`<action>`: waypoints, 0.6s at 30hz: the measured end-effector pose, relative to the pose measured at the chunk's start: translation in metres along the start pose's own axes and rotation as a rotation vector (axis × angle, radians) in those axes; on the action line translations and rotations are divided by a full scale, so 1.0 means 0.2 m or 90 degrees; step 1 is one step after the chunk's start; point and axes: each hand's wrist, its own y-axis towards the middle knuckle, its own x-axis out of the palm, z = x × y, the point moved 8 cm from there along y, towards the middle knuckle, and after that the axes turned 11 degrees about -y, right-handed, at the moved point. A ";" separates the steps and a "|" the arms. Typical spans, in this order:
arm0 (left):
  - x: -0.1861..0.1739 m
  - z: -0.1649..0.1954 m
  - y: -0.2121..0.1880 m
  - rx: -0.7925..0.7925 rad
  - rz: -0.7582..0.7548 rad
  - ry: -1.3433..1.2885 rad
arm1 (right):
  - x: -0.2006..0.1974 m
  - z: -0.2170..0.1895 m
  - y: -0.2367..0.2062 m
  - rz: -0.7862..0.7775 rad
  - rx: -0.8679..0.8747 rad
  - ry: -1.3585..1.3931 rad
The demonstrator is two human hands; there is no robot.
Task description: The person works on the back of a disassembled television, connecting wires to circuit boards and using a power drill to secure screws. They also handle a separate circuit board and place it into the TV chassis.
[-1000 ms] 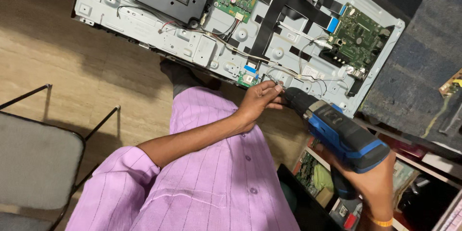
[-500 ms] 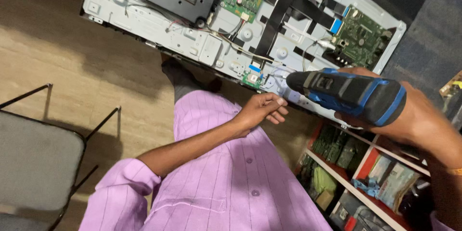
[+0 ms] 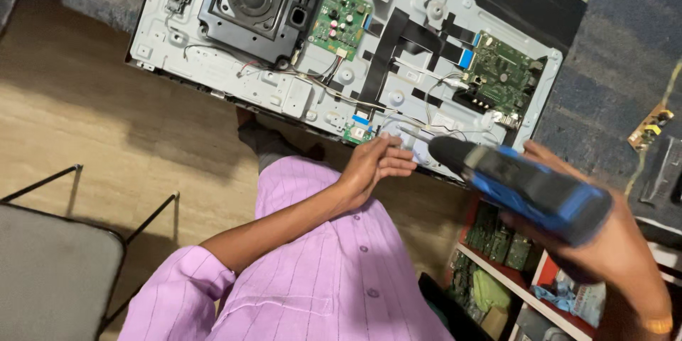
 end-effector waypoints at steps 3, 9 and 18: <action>0.03 -0.03 0.06 -0.035 0.029 -0.108 | -0.02 -0.01 -0.22 0.048 0.051 0.033; 0.14 -0.02 0.21 0.028 -0.041 0.093 | 0.20 0.10 -0.59 0.140 0.470 0.388; 0.19 -0.01 0.07 -0.074 -0.020 0.199 | 0.12 0.66 -0.43 0.497 0.342 -0.146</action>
